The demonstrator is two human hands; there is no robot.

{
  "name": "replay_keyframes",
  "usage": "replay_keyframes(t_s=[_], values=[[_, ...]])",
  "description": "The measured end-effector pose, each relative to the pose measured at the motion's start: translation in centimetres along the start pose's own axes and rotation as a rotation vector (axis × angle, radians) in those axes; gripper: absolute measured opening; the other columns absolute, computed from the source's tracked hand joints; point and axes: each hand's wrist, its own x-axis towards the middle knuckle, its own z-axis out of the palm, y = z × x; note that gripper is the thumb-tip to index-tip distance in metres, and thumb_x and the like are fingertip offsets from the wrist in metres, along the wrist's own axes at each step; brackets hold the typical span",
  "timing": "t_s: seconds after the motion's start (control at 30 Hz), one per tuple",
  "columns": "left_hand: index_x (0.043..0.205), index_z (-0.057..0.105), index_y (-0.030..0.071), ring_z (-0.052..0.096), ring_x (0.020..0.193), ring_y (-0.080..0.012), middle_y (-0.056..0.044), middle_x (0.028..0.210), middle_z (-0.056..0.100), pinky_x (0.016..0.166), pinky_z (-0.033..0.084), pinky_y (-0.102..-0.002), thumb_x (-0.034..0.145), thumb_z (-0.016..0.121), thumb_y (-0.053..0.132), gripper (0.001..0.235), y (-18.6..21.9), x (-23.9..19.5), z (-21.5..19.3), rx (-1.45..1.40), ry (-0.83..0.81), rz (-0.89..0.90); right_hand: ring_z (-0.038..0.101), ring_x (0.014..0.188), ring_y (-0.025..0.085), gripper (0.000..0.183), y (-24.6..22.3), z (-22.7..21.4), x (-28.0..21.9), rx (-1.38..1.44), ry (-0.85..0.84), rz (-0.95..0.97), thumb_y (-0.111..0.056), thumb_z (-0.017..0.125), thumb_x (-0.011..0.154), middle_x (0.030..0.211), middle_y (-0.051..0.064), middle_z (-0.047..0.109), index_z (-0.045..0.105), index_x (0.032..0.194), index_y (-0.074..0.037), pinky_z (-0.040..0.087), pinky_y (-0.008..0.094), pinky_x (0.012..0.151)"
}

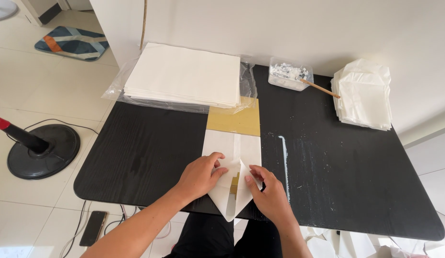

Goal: Manually assembling paper bags by folding paper sheets around a template and applying glue with a brush.

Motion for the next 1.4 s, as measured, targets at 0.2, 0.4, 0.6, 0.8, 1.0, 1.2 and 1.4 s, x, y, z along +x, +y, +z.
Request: replay_keyframes(t_s=[0.2,0.4,0.6,0.8,1.0,1.2,1.4], values=[[0.106,0.071,0.017,0.07,0.089,-0.0181,0.005,0.098,0.077,0.076,0.05,-0.035,0.1,0.054,0.044,0.032,1.9,1.2,-0.8,-0.1,-0.066,0.02,0.068,0.103,0.009,0.049,-2.8,-0.9,-0.2,0.048,-0.132,-0.004,-0.048,0.048,0.097,0.114,-0.007,0.078,0.07,0.13,-0.019,0.049,0.027,0.09],[0.092,0.069,0.018,0.064,0.067,-0.0175,0.004,0.079,0.074,0.061,0.047,-0.037,0.103,0.05,0.042,0.033,2.7,1.5,-0.8,-0.065,-0.007,0.14,0.067,0.123,0.015,0.061,-2.1,-0.2,0.6,0.038,-0.078,-0.073,-0.054,0.06,0.087,0.131,-0.001,0.074,0.065,0.135,-0.018,0.05,0.033,0.106],[0.095,0.072,0.018,0.07,0.074,-0.0173,0.003,0.086,0.077,0.066,0.052,-0.036,0.099,0.056,0.048,0.034,2.3,2.0,-0.6,-0.114,-0.01,0.145,0.068,0.119,0.013,0.062,-2.1,0.0,0.4,0.054,-0.087,-0.119,-0.059,0.053,0.087,0.128,-0.004,0.075,0.066,0.131,-0.017,0.047,0.034,0.107],[0.091,0.071,0.018,0.064,0.069,-0.0163,0.005,0.08,0.074,0.061,0.047,-0.036,0.099,0.054,0.043,0.031,3.3,2.1,-1.2,-0.068,-0.057,0.096,0.067,0.121,0.014,0.068,-1.2,-0.4,0.9,0.072,-0.126,-0.094,-0.059,0.046,0.09,0.131,-0.002,0.073,0.061,0.141,-0.016,0.047,0.034,0.109],[0.105,0.062,0.018,0.066,0.071,-0.0178,0.007,0.09,0.07,0.063,0.05,-0.037,0.098,0.06,0.051,0.034,1.9,2.5,-0.5,-0.011,0.006,0.077,0.064,0.129,0.014,0.051,-1.3,-0.9,1.2,0.071,-0.122,-0.091,-0.045,0.042,0.099,0.141,-0.002,0.07,0.062,0.138,-0.02,0.048,0.033,0.105],[0.096,0.066,0.01,0.061,0.067,-0.0212,-0.006,0.098,0.057,0.055,0.05,-0.034,0.096,0.076,0.022,0.016,-1.1,0.3,0.1,0.364,0.289,0.639,0.072,0.097,0.012,0.038,1.1,0.2,1.5,-0.025,0.057,-0.151,-0.036,0.065,0.092,0.11,-0.003,0.077,0.071,0.125,-0.017,0.058,0.028,0.088],[0.139,0.062,0.011,0.055,0.122,-0.0344,-0.023,0.143,0.051,0.093,0.048,-0.047,0.099,0.064,0.03,0.044,-2.6,0.4,-0.3,0.517,0.145,0.681,0.071,0.103,0.013,0.04,3.4,0.9,1.6,-0.129,0.101,-0.282,-0.033,0.065,0.095,0.122,-0.003,0.07,0.07,0.131,-0.017,0.057,0.029,0.085]])
